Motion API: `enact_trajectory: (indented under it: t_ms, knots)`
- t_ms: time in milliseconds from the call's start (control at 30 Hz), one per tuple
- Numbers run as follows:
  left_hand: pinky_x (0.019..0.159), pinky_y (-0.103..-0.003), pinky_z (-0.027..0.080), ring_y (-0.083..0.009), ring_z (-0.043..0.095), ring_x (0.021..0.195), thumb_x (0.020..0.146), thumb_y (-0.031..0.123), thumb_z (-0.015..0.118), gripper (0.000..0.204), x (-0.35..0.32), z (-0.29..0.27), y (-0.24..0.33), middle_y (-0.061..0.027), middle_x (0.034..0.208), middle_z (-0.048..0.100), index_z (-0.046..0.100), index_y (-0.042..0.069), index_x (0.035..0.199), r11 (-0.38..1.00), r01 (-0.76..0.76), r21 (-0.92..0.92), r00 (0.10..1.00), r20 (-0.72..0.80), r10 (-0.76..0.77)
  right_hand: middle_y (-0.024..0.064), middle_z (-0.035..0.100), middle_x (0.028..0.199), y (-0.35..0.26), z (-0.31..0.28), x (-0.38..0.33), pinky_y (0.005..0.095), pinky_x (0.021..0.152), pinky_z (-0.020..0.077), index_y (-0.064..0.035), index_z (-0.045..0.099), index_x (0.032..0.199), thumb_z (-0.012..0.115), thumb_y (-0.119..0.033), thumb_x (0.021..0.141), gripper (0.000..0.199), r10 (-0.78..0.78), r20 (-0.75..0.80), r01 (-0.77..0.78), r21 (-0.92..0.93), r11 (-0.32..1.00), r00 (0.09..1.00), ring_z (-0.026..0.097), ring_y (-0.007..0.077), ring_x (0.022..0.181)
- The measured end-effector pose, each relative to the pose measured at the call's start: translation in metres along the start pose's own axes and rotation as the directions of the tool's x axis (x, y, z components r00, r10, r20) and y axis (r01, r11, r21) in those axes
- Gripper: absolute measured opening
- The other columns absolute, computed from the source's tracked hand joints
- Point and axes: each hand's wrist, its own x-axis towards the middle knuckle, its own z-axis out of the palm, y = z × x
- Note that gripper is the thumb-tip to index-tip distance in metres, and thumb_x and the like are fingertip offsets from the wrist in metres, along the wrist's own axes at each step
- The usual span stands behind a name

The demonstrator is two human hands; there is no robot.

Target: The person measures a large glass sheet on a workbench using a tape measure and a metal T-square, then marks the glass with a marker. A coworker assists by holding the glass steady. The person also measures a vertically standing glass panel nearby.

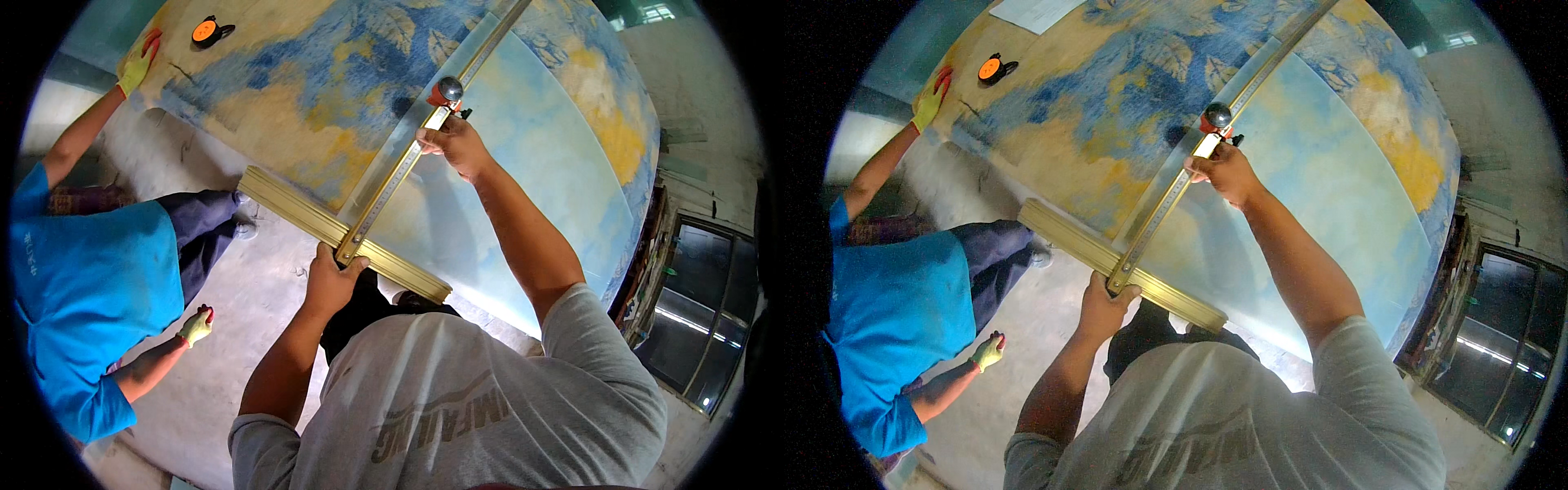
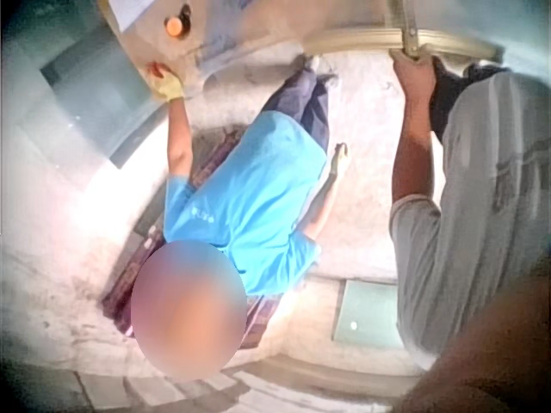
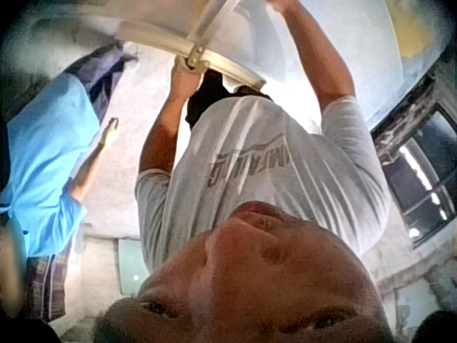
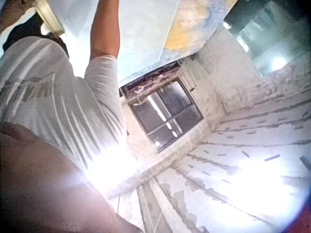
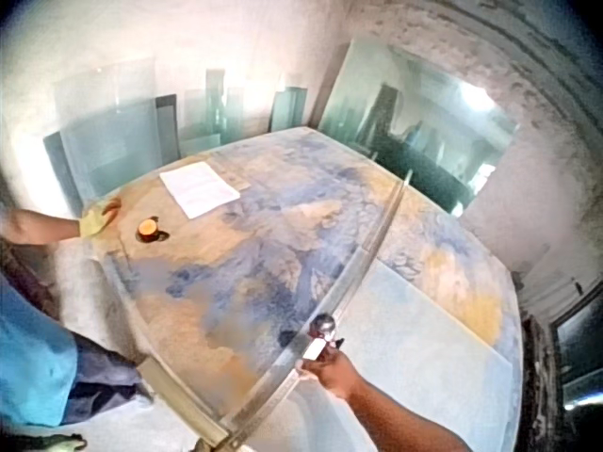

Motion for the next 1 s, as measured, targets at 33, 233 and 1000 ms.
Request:
enact_trajectory:
  t_ms: [33, 233, 1000]
  knots:
    - [0.065, -0.036, 0.054, -0.0197, 0.063, 0.066, 0.086, 0.02, 0.082, 0.051, 0.001, -0.003, 0.0, -0.0136, 0.09, 0.067, 0.051, -0.004, 0.118, 1.0, -0.017, -0.009, 1.0, -0.013, 0.017, 0.0108, 0.071, 0.098, -0.001, 0.001, 0.002, 0.0356, 0.082, 0.0554, 0.0042, 0.066, 0.109, 0.078, -0.018, 0.092, 0.031, -0.003, 0.013, 0.003, -0.027, 1.0, 1.0, 0.068, 0.0208, 0.087]
    - [0.063, -0.035, 0.054, -0.0189, 0.064, 0.067, 0.087, 0.019, 0.082, 0.048, 0.003, -0.012, 0.006, -0.0135, 0.091, 0.067, 0.052, -0.004, 0.117, 1.0, -0.004, -0.009, 1.0, -0.008, 0.004, 0.0068, 0.072, 0.097, -0.005, 0.003, 0.008, 0.0333, 0.083, 0.0533, -0.0026, 0.07, 0.106, 0.076, -0.032, 0.095, 0.032, 0.016, 0.029, -0.012, -0.143, 0.99, 0.999, 0.068, 0.0184, 0.089]
    - [0.059, -0.033, 0.055, -0.0183, 0.066, 0.066, 0.088, 0.018, 0.081, 0.048, 0.008, -0.013, 0.004, -0.0156, 0.092, 0.069, 0.051, -0.005, 0.118, 1.0, -0.015, 0.019, 1.0, -0.003, 0.015, 0.0073, 0.07, 0.09, -0.012, 0.007, 0.011, 0.0298, 0.064, 0.0487, -0.0035, 0.065, 0.099, 0.073, -0.032, 0.097, 0.029, 0.103, 0.038, -0.097, -0.139, 0.986, 0.994, 0.067, 0.0155, 0.077]
